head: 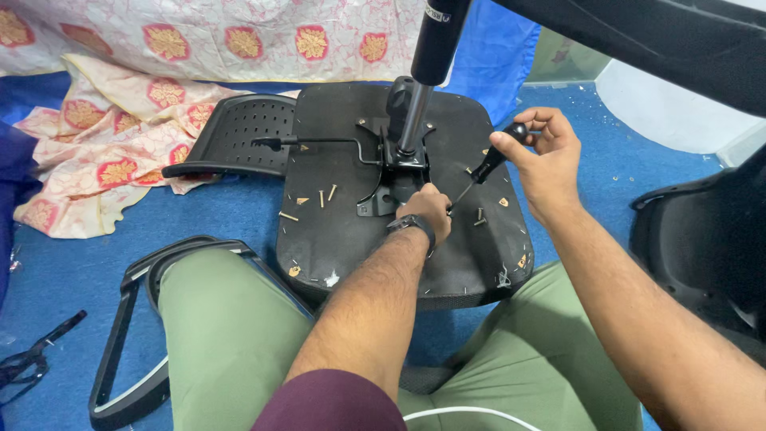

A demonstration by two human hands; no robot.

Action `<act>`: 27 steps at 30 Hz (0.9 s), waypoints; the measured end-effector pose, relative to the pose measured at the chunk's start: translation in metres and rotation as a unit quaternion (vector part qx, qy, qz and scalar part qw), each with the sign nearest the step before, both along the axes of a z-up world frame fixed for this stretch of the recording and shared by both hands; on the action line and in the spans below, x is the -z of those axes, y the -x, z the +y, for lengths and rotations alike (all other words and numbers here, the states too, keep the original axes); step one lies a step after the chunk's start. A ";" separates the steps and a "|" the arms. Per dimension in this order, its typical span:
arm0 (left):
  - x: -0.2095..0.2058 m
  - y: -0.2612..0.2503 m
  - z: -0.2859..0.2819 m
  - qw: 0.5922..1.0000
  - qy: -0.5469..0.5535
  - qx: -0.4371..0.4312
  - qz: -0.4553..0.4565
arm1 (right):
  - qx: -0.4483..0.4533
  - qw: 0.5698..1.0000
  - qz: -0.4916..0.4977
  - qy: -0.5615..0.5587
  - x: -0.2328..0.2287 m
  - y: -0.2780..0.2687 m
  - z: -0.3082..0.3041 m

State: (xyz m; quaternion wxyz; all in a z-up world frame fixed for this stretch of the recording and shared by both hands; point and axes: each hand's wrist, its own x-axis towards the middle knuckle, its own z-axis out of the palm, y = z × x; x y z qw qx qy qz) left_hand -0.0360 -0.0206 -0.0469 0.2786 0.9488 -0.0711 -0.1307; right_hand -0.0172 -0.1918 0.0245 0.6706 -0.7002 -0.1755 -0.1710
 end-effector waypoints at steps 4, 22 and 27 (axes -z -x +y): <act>0.004 -0.003 0.003 1.000 -0.004 0.004 -0.003 | -0.037 0.998 0.017 -0.050 -0.003 -0.002 -0.001; 0.024 -0.021 0.017 0.997 0.073 0.009 -0.020 | -0.012 0.999 0.004 0.042 -0.014 0.020 0.001; 0.023 -0.017 0.017 0.997 0.066 0.007 -0.046 | 0.000 0.999 -0.006 0.049 -0.016 0.017 -0.005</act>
